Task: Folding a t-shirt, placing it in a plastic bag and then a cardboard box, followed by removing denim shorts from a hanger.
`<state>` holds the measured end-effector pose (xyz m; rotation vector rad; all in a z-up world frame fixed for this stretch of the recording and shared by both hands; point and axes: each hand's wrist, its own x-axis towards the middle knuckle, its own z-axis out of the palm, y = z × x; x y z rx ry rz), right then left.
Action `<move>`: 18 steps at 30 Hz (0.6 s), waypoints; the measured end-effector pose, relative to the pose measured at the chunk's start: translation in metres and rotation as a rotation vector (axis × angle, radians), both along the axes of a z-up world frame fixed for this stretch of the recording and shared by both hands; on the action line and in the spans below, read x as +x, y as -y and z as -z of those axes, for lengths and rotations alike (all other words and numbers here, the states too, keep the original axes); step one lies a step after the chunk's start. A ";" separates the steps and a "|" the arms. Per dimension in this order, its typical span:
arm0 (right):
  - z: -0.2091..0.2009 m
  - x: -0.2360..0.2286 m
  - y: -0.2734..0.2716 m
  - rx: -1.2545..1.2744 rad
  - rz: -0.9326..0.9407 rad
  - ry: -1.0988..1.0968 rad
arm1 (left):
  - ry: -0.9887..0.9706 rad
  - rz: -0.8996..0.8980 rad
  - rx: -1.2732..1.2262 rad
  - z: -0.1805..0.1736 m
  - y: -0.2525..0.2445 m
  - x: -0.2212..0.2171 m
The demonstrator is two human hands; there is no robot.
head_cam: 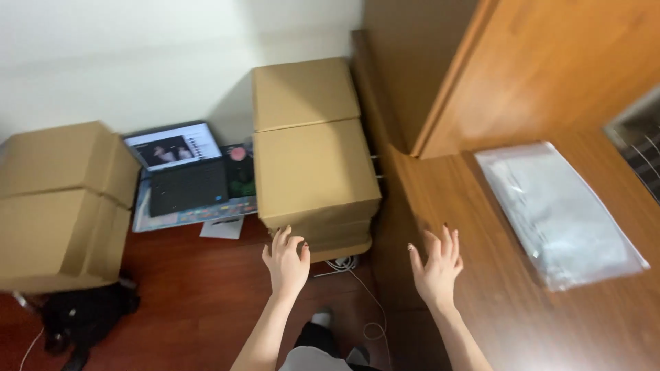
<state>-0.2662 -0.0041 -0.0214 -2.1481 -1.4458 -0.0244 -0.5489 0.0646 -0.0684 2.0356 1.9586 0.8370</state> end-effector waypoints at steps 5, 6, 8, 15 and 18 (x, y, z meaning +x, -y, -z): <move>0.001 -0.048 -0.039 -0.045 -0.207 -0.217 | 0.026 -0.145 -0.095 0.003 0.005 -0.049; 0.005 -0.059 -0.048 -0.024 -0.194 -0.161 | -0.004 -0.188 -0.150 0.003 0.005 -0.058; 0.010 -0.081 -0.066 0.002 -0.201 -0.109 | -0.035 -0.249 -0.200 -0.001 0.004 -0.076; 0.010 -0.169 -0.130 0.001 -0.195 -0.188 | 0.038 -0.241 -0.321 -0.008 -0.038 -0.157; 0.013 -0.191 -0.151 -0.020 -0.166 -0.206 | 0.066 -0.234 -0.341 -0.003 -0.063 -0.178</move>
